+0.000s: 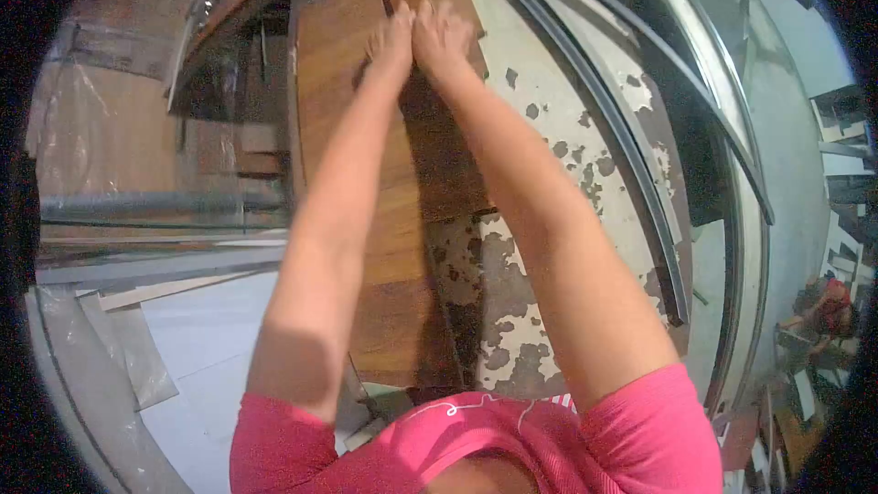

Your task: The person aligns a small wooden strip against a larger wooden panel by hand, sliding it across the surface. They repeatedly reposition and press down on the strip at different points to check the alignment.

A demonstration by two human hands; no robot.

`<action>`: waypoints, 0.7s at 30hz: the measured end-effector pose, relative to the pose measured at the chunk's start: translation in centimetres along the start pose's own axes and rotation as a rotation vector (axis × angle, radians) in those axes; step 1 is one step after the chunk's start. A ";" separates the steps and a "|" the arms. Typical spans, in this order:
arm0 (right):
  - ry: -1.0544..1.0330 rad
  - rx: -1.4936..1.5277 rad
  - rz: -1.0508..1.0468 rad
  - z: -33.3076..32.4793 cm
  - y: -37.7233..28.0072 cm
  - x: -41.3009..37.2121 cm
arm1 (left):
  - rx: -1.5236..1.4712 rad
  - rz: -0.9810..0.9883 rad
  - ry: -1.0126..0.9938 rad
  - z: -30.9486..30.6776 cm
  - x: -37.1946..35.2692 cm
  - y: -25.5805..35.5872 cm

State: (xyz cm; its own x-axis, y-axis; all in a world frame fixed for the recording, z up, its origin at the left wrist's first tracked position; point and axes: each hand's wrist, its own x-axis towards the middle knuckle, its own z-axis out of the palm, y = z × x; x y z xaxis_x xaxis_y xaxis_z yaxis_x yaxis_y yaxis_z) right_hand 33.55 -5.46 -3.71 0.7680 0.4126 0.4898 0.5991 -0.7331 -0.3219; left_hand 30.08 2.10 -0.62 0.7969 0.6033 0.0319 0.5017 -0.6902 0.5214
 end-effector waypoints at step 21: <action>-0.043 -0.009 -0.122 -0.7 0.9 2.4 | 0.096 0.070 0.123 1.6 2.7 0.0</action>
State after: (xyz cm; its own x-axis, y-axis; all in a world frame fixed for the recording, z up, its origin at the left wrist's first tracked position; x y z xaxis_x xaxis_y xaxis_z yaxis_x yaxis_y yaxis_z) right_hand 35.82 -5.49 -2.29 0.6985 0.5215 0.4899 0.6868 -0.6808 -0.2546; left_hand 32.76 3.14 -1.88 0.7867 0.5928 0.1726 0.4810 -0.7637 0.4305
